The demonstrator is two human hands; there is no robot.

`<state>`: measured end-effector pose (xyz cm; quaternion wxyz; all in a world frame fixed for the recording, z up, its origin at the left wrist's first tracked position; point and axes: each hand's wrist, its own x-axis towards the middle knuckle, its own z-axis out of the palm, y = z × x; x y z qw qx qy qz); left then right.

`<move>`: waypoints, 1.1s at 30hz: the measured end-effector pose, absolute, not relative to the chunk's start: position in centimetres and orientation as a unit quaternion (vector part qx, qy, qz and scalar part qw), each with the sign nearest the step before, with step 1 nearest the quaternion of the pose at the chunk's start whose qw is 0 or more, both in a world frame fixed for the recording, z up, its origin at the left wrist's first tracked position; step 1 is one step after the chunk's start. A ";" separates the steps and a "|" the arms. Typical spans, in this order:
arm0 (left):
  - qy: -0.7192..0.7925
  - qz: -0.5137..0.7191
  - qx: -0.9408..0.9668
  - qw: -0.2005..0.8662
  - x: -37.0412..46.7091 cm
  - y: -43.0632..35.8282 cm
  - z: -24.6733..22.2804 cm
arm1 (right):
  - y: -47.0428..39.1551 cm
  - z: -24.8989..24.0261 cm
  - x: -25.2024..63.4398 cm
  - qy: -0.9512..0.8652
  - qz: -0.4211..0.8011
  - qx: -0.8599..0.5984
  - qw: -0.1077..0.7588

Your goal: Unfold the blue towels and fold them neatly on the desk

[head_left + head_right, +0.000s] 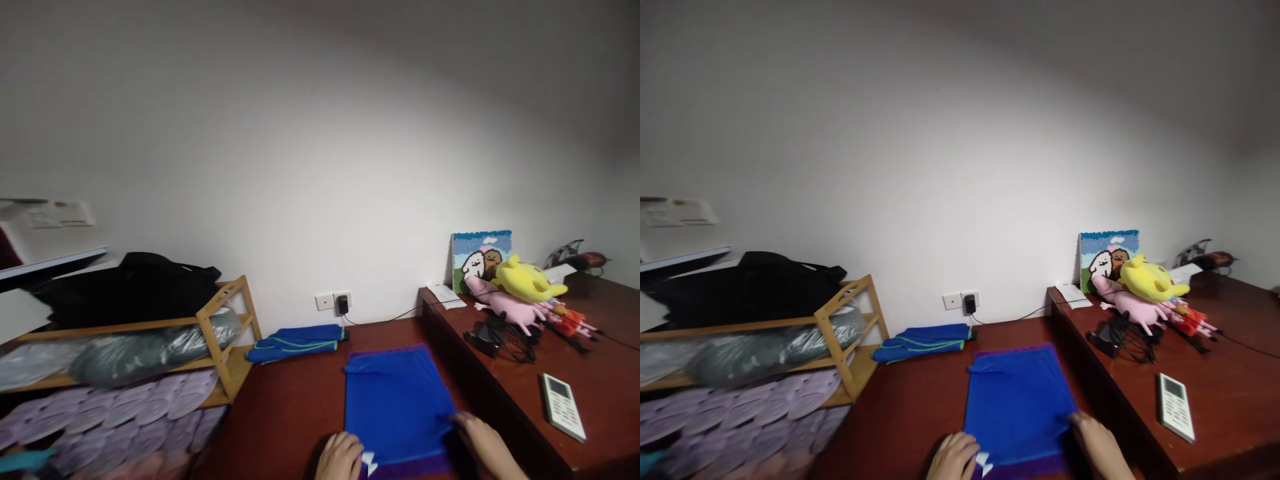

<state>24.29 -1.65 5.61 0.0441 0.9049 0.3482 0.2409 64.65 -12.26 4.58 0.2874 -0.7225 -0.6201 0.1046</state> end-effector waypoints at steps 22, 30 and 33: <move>0.388 0.376 0.841 -0.020 33.6 18.9 31.9 | 7.2 28.3 71.0 -0.607 0.021 -0.684 0.404; 0.329 0.346 0.878 -0.029 29.7 7.9 20.5 | -2.3 16.7 68.0 -0.553 0.058 -0.710 0.432; 0.318 0.277 0.906 -0.037 27.5 2.9 12.7 | -7.1 8.1 66.5 -0.548 0.129 -0.708 0.427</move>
